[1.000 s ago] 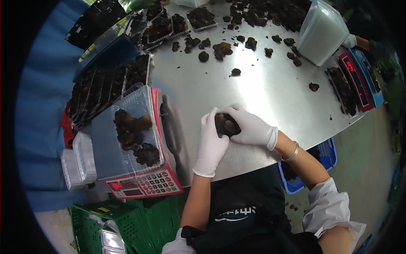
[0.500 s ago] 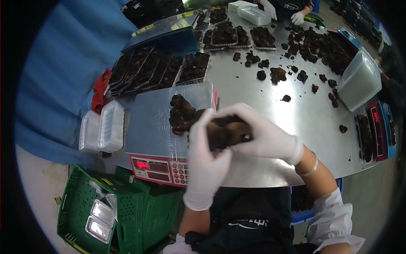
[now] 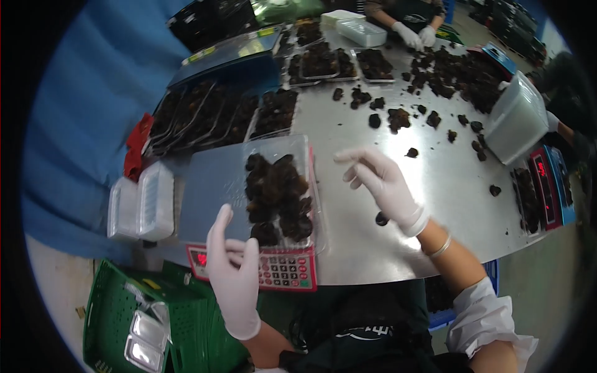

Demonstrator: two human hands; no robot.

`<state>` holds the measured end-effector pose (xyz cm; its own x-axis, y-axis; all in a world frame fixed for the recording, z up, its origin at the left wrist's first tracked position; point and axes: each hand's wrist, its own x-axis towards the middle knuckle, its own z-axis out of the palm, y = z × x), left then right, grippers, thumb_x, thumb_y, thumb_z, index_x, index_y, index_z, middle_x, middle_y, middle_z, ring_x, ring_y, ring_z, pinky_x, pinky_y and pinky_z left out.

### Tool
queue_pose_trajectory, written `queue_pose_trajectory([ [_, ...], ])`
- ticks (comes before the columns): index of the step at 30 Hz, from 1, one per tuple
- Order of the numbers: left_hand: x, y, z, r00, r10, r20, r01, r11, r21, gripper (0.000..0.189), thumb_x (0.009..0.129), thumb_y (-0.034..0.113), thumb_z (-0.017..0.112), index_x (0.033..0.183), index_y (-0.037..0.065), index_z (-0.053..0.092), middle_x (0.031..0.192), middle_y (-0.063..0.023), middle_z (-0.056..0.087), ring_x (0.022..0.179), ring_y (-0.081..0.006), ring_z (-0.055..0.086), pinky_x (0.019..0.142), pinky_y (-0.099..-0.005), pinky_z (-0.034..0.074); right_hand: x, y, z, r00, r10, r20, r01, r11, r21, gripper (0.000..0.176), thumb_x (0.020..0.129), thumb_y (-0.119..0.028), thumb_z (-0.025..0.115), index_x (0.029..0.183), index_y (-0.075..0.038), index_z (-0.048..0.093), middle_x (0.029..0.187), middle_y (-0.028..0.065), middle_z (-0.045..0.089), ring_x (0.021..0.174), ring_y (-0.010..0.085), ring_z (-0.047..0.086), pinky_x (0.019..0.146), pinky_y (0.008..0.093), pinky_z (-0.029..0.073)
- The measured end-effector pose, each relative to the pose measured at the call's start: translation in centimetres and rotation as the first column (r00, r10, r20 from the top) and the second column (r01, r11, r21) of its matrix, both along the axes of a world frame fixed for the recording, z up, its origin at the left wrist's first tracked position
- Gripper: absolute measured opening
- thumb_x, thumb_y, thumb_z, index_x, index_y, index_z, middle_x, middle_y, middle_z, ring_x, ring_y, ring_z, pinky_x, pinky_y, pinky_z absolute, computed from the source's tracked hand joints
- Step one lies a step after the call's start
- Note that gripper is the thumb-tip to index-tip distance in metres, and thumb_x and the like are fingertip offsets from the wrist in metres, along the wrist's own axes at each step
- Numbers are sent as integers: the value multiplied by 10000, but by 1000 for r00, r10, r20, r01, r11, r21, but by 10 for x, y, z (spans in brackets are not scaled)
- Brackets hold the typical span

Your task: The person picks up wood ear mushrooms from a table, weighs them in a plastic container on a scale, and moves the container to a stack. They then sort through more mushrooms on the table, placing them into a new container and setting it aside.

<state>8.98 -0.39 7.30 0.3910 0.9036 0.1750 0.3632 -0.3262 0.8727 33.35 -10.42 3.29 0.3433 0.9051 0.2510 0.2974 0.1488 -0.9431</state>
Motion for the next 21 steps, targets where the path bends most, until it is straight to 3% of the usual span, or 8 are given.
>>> queue_pose_trajectory([
  [2, 19, -20, -20, 955, -2, 296, -42, 989, 144, 446, 802, -104, 603, 1235, 2, 622, 1135, -89, 657, 746, -89, 567, 655, -234, 439, -17, -11, -63, 934, -245, -261, 251, 968, -8, 440, 951, -64, 498, 1388, -28, 525, 1438, 166, 511, 1159, 214, 579, 1015, 327, 450],
  [4, 34, -43, -48, 897, -340, 283, 166, 851, 498, 355, 771, -97, 607, 1099, 17, 683, 949, -91, 694, 727, -153, 598, 650, -279, 463, -45, -8, -130, 921, -278, 272, 263, 960, 91, 504, 943, -74, 518, 1440, -17, 455, 1480, 217, 439, 1373, 301, 450, 1136, 397, 365],
  [6, 57, -69, -65, 737, -657, 157, 477, 671, 568, 298, 776, -53, 629, 1048, 39, 709, 849, -85, 689, 713, -227, 618, 643, -330, 487, -56, -4, -148, 790, -166, 590, 240, 970, -49, 626, 952, -235, 563, 1500, -14, 356, 1551, 241, 327, 1475, 375, 270, 1203, 462, 241],
  [7, 71, -77, -73, 645, -756, 110, 608, 595, 525, 277, 787, -35, 637, 1044, 41, 710, 859, -82, 688, 713, -241, 626, 638, -347, 495, -53, -7, -140, 696, -107, 710, 264, 958, -114, 705, 935, -378, 578, 1491, -5, 358, 1533, 244, 358, 1440, 414, 315, 1193, 495, 245],
  [10, 96, -95, -108, 470, -882, -24, 809, 420, 411, 211, 810, 10, 662, 1008, 48, 721, 875, -82, 693, 721, -257, 646, 636, -366, 506, 0, -31, -127, 696, -207, 688, 480, 847, -230, 712, 936, -391, 569, 1479, 18, 358, 1528, 245, 368, 1430, 427, 321, 1186, 523, 236],
  [16, 94, -97, -159, 612, -783, 112, 771, 622, 139, 241, 843, -12, 644, 1061, 56, 720, 916, -108, 710, 729, -268, 655, 669, -340, 525, 118, -116, -150, 276, -402, 873, 936, 319, -148, 659, 933, -340, 571, 1452, 22, 387, 1500, 295, 377, 1399, 458, 340, 1179, 517, 251],
  [19, 97, -98, -151, 652, -756, 51, 758, 649, -72, 238, 848, 11, 645, 1069, 61, 718, 930, -96, 716, 740, -252, 660, 682, -353, 533, 136, -90, -132, 337, -399, 853, 862, 495, -109, 683, 922, -370, 585, 1460, 6, 393, 1490, 282, 400, 1370, 480, 361, 1161, 532, 250],
  [21, 99, -98, -155, 651, -758, 32, 759, 651, -17, 234, 848, 20, 648, 1067, 63, 719, 930, -91, 717, 730, -247, 658, 677, -351, 533, 131, -41, -108, 426, -431, 796, 745, 666, -38, 680, 893, -363, 631, 1462, -62, 416, 1477, 272, 419, 1350, 513, 358, 1153, 539, 257],
])
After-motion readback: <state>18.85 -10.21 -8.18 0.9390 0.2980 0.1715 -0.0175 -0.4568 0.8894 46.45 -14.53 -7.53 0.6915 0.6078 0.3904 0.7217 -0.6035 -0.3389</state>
